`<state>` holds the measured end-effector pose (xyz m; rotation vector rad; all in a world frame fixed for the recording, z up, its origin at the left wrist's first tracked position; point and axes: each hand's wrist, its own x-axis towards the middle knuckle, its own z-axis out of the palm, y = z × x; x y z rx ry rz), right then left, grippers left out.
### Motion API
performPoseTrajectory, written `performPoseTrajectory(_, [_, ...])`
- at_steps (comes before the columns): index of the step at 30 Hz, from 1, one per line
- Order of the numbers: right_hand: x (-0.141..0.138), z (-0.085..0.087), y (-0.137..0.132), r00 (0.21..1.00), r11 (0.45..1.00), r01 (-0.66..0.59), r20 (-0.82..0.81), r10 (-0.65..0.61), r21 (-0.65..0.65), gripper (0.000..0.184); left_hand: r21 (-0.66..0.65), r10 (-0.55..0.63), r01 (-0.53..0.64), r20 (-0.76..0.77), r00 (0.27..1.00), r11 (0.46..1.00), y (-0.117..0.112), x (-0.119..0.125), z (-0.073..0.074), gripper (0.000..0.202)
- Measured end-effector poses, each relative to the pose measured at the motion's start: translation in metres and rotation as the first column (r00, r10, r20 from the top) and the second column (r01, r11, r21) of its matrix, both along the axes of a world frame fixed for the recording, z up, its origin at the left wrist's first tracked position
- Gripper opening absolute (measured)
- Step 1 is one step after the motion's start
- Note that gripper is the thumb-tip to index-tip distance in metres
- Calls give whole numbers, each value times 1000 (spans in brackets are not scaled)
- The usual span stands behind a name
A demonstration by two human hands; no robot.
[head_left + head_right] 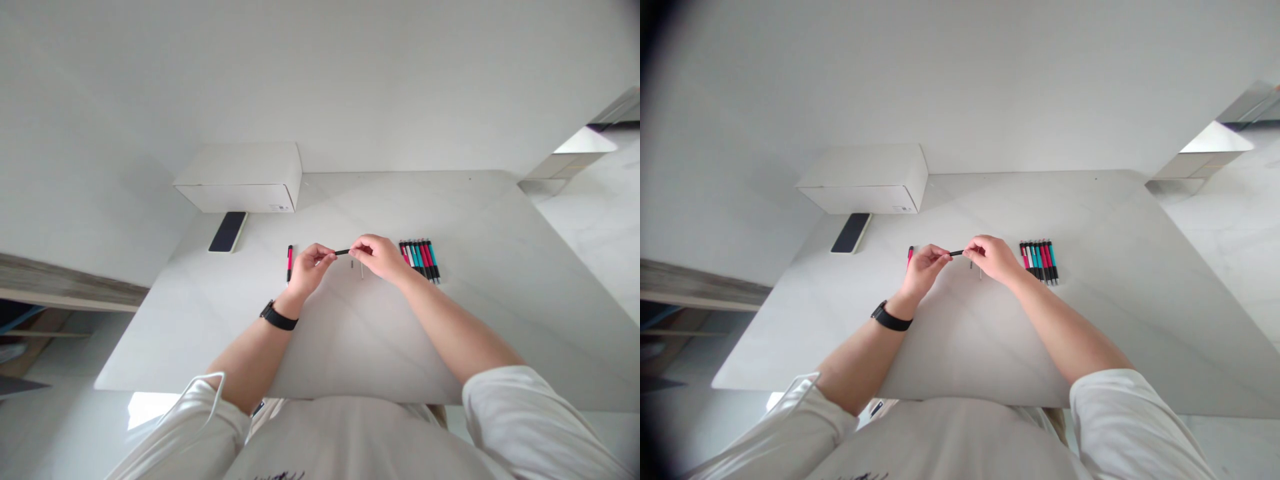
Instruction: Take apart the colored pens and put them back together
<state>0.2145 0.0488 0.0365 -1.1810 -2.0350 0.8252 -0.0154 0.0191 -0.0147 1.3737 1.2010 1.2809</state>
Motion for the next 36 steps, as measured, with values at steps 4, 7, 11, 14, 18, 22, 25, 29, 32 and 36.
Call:
performPoseTrajectory(4, [-2, 1, -2, 1000, 997, -7, -4, 7, 80, 20, -21, -14, 16, 73, 997, 1000, 1, 0, -1, 28])
performPoseTrajectory(7, [-2, 1, -2, 1000, 998, -14, 3, 14, 60, 22, -15, -17, 18, 83, 996, 1000, 1, 0, -2, 27])
performPoseTrajectory(11, [-2, 0, -2, 998, 1000, -15, 63, 15, -3, 35, -14, -19, 20, 56, 998, 1000, 0, 2, -1, 27])
performPoseTrajectory(14, [-2, 0, -2, 997, 999, -34, 66, 33, 3, 36, -6, -16, 16, 49, 999, 1000, 0, 2, 0, 28])
performPoseTrajectory(18, [-1, -2, -1, 998, 998, -64, -5, 64, -3, 24, 6, -11, 11, 41, 999, 1000, 1, 0, 1, 28])
performPoseTrajectory(22, [-1, -4, 1, 999, 999, -32, 18, 32, -29, 26, -5, -10, 10, 48, 999, 1000, 0, 1, 1, 28])
performPoseTrajectory(25, [-1, -4, 0, 999, 999, -38, 15, 38, 5, 25, -13, -3, 4, 53, 999, 1000, 0, 1, 1, 27])
performPoseTrajectory(29, [-2, -2, -1, 997, 998, -55, -46, 56, 10, 21, -17, -1, 2, 52, 999, 1000, -1, 1, 3, 28])
performPoseTrajectory(32, [-2, -2, -1, 999, 999, -40, -19, 40, -21, 23, -8, 2, -2, 52, 999, 1000, -1, 2, 3, 28])
performPoseTrajectory(36, [-2, -2, -1, 999, 999, -40, 0, 40, 9, 23, -3, 9, -9, 36, 999, 1000, -1, 3, 3, 29])
